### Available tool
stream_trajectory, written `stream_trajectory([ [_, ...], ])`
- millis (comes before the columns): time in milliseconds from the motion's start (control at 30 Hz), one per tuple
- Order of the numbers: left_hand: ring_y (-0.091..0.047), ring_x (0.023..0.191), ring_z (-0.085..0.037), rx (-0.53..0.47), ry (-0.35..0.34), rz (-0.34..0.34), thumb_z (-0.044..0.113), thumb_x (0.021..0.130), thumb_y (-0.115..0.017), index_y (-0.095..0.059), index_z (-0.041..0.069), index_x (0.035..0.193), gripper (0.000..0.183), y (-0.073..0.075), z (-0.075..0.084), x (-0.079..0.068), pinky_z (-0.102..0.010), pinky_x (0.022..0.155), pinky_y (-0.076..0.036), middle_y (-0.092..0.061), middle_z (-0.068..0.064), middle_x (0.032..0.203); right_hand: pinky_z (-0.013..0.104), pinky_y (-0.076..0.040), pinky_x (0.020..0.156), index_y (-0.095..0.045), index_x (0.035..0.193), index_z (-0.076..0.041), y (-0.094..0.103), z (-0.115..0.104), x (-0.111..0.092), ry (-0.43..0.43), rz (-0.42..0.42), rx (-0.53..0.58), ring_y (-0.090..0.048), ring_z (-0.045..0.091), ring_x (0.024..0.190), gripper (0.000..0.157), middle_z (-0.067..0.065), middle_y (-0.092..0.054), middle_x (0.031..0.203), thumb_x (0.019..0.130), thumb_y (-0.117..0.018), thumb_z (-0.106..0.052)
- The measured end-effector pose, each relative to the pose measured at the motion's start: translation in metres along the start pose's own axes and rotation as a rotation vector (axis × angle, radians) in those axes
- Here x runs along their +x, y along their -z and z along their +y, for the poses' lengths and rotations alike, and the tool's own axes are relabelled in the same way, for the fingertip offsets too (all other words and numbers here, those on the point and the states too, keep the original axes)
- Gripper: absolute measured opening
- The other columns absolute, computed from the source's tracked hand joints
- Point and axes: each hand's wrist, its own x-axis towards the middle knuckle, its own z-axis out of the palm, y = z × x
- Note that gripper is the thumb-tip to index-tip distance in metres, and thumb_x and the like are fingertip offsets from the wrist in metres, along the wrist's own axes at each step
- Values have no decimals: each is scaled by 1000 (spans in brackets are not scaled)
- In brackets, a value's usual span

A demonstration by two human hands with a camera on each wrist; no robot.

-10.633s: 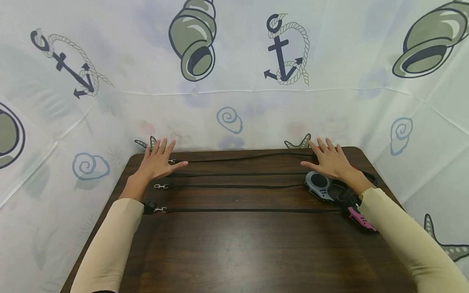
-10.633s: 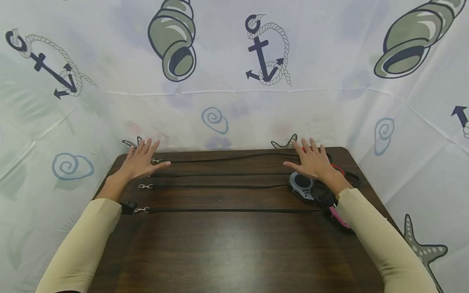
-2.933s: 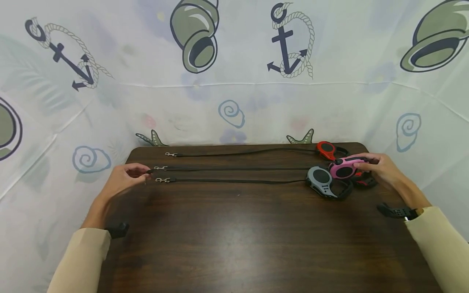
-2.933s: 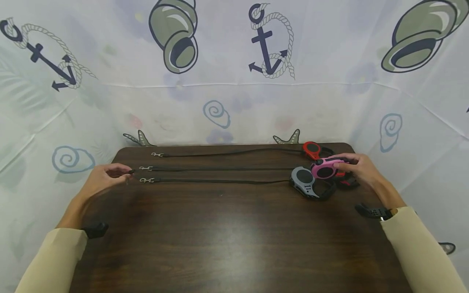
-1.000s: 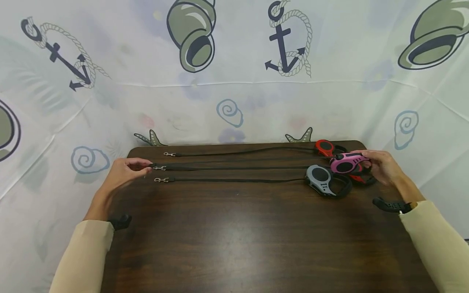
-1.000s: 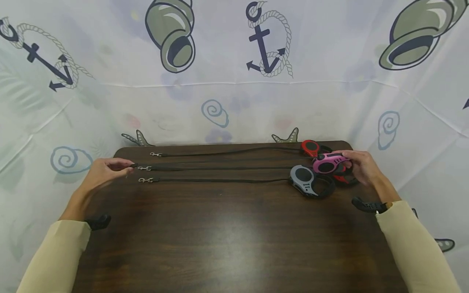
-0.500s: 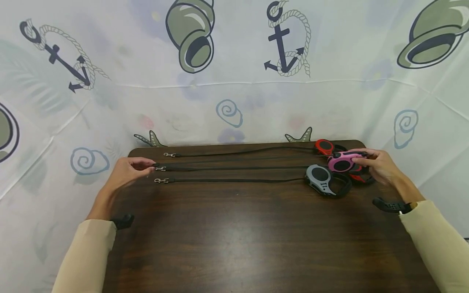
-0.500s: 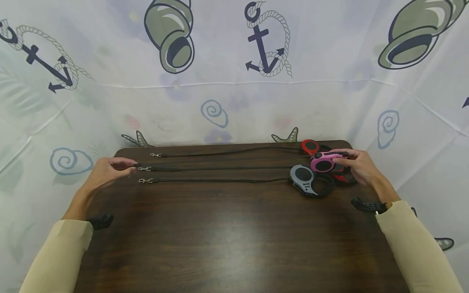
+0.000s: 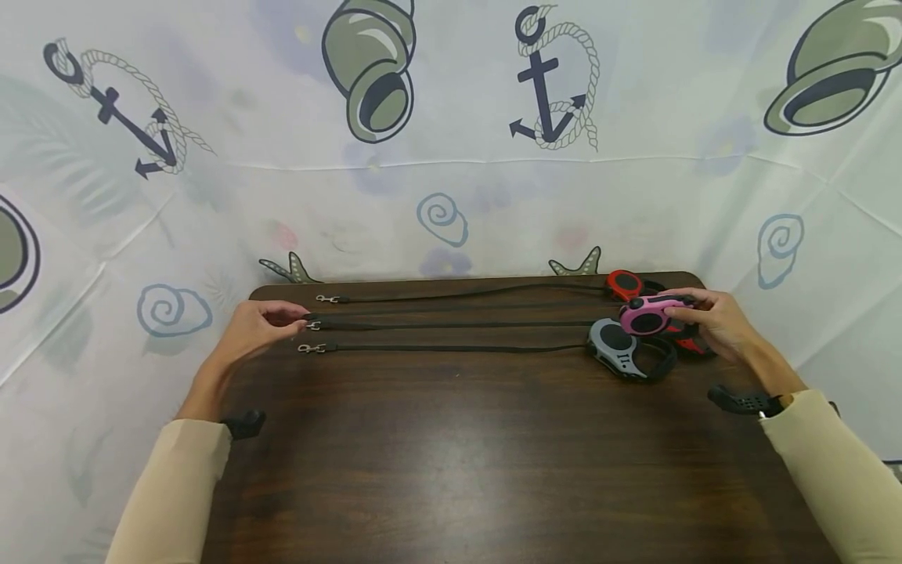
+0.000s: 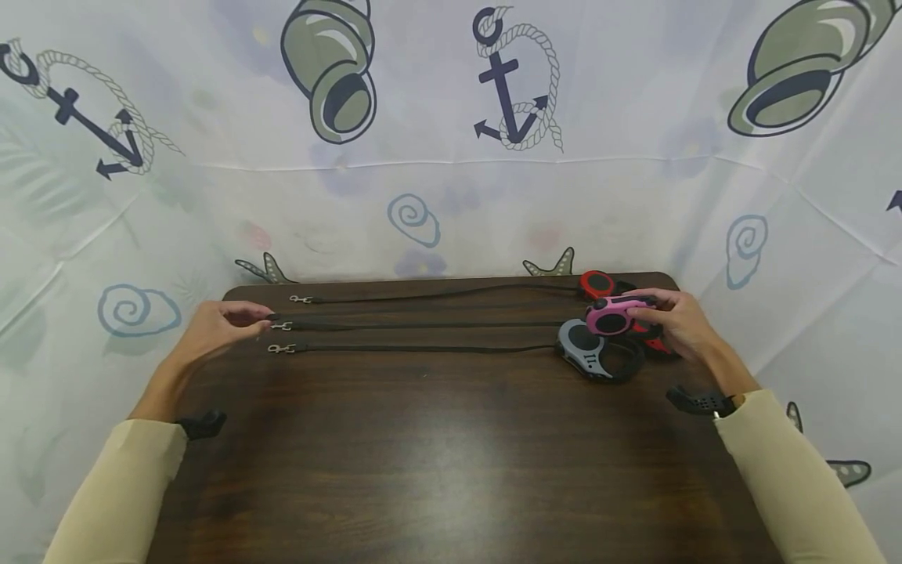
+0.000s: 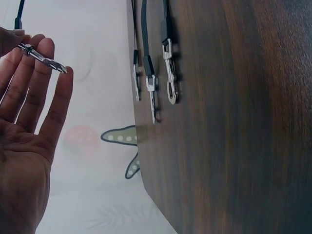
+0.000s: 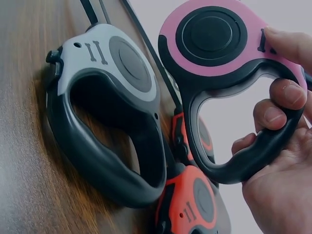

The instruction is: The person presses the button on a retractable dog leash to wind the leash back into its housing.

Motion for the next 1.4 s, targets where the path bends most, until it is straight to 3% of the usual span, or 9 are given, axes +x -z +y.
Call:
stream_trajectory([
  [167,-72,75,-5,17,9,-16,0,92,-80,-78,-5,110,19,-3,3,3,-14,67,-55,-79,-22,96,20,-59,75,-77,123,-4,-6,-1,-1,-25,19,-19,-71,9,89,27,-3,-77,110,99,-68,6],
  [233,-71,75,-3,22,4,-14,3,92,-81,-79,-3,111,20,-5,-7,6,-15,67,-55,-80,-19,96,20,-59,76,-77,123,-4,-9,-1,0,-28,25,-32,-71,9,90,27,-3,-76,112,99,-69,5],
  [433,-74,75,-5,-35,-25,-14,3,91,-83,-79,-3,109,20,-10,-8,10,-17,65,-56,-81,-11,91,20,-59,80,-76,125,-4,-17,-4,2,-39,40,-56,-69,8,91,27,-4,-73,115,98,-72,2],
  [667,-75,75,-9,-54,-31,-17,2,90,-82,-80,-3,108,19,-13,-2,11,-18,65,-57,-80,-19,93,20,-59,80,-77,122,-2,-24,-9,4,-9,28,-46,-70,8,91,26,-3,-73,115,98,-70,5],
  [933,-72,73,-7,-31,-54,-18,5,90,-84,-81,0,108,18,-18,3,14,-18,64,-56,-79,-18,95,21,-59,78,-78,119,-5,-31,-9,4,-1,-10,-54,-71,11,86,24,-2,-77,104,99,-68,6],
  [1267,-72,76,-5,-50,-91,-41,2,90,-82,-79,-3,111,22,-27,11,15,-16,68,-57,-80,-18,97,22,-60,79,-75,123,0,-40,-9,6,53,-72,-80,-72,11,87,27,-1,-78,104,100,-65,9],
  [1400,-73,77,-5,-65,-97,-48,3,91,-82,-79,-2,111,21,-31,15,17,-17,69,-57,-79,-17,96,26,-61,82,-71,127,7,-47,-10,8,56,-116,-36,-73,12,90,29,2,-79,108,99,-63,11],
])
